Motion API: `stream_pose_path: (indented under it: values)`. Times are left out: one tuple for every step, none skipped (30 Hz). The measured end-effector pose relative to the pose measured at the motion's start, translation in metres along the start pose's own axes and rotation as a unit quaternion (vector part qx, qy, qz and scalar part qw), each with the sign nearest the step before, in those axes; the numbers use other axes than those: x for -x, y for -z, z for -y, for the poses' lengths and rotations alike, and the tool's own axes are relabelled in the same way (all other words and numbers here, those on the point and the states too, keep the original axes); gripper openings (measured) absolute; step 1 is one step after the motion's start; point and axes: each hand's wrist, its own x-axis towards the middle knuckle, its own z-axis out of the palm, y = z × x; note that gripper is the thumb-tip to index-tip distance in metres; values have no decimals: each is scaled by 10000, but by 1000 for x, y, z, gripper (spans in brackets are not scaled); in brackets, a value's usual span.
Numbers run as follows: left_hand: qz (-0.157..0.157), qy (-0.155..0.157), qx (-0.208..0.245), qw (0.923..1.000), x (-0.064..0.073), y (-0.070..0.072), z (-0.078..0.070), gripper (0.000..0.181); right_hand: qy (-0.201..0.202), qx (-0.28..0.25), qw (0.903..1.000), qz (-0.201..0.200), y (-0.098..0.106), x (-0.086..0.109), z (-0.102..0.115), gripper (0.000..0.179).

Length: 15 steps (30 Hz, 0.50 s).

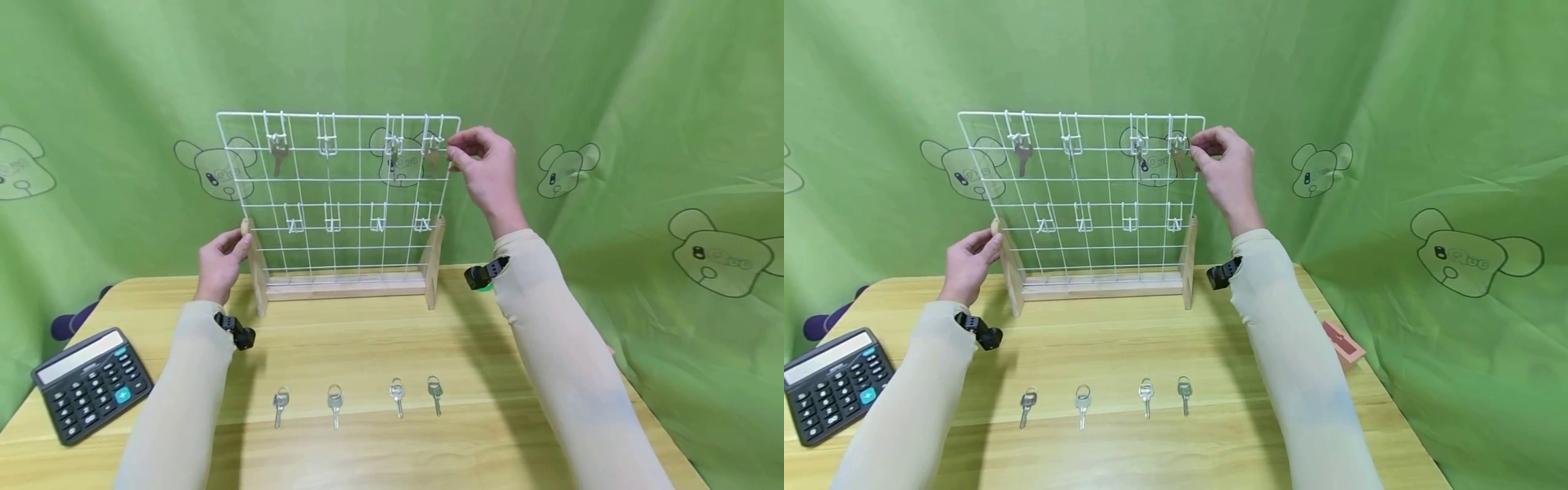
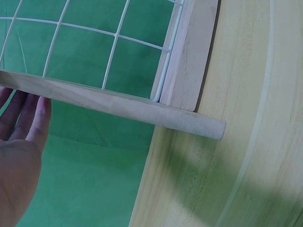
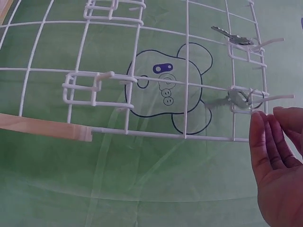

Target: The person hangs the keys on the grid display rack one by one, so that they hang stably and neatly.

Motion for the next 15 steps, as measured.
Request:
stream_pose_path:
  values:
    - [10, 7, 9, 10000, 0, 0, 0, 53, 29, 36, 10000, 14, 0, 2, -1, 16]
    - [23, 1, -3, 10000, 0, 0, 0, 53, 67, 92, 9999, 34, 0, 5, -3, 17]
    - [33, -15, 8, 10000, 0, 0, 0, 54, 100, 171, 9998, 66, 0, 8, -4, 17]
    - [37, -35, 13, 10000, 0, 0, 0, 54, 126, 255, 9995, 111, 0, 12, -6, 17]
    - [36, -59, 9, 10000, 0, 0, 0, 54, 142, 349, 9991, 167, 0, 15, -8, 18]
    - [37, -85, -3, 10000, 0, 0, 0, 54, 145, 443, 9986, 233, 0, 19, -10, 19]
    - [35, -104, -10, 9999, 0, 0, -1, 54, 151, 556, 9979, 304, -1, 23, -12, 20]
    - [34, -130, -22, 9999, 0, 0, -1, 55, 164, 673, 9969, 384, -1, 27, -15, 20]
    - [26, -141, -35, 9999, -1, 0, -2, 55, 172, 786, 9956, 475, -1, 30, -17, 20]
    - [21, -143, -51, 9999, -1, -1, -2, 54, 178, 900, 9942, 569, -2, 34, -20, 21]
    - [21, -145, -76, 9999, -1, -1, -3, 55, 182, 1015, 9924, 671, -2, 38, -23, 21]
    - [15, -143, -88, 9999, -1, -1, -3, 55, 196, 1116, 9905, 775, -3, 41, -26, 21]
    - [5, -136, -99, 9999, -1, -1, -4, 54, 213, 1194, 9887, 876, -4, 44, -29, 21]
    - [-8, -124, -110, 9999, -1, -1, -4, 54, 211, 1255, 9870, 984, -5, 47, -33, 21]
    - [-23, -110, -112, 9999, -1, -1, -3, 53, 206, 1313, 9851, 1092, -6, 50, -35, 21]
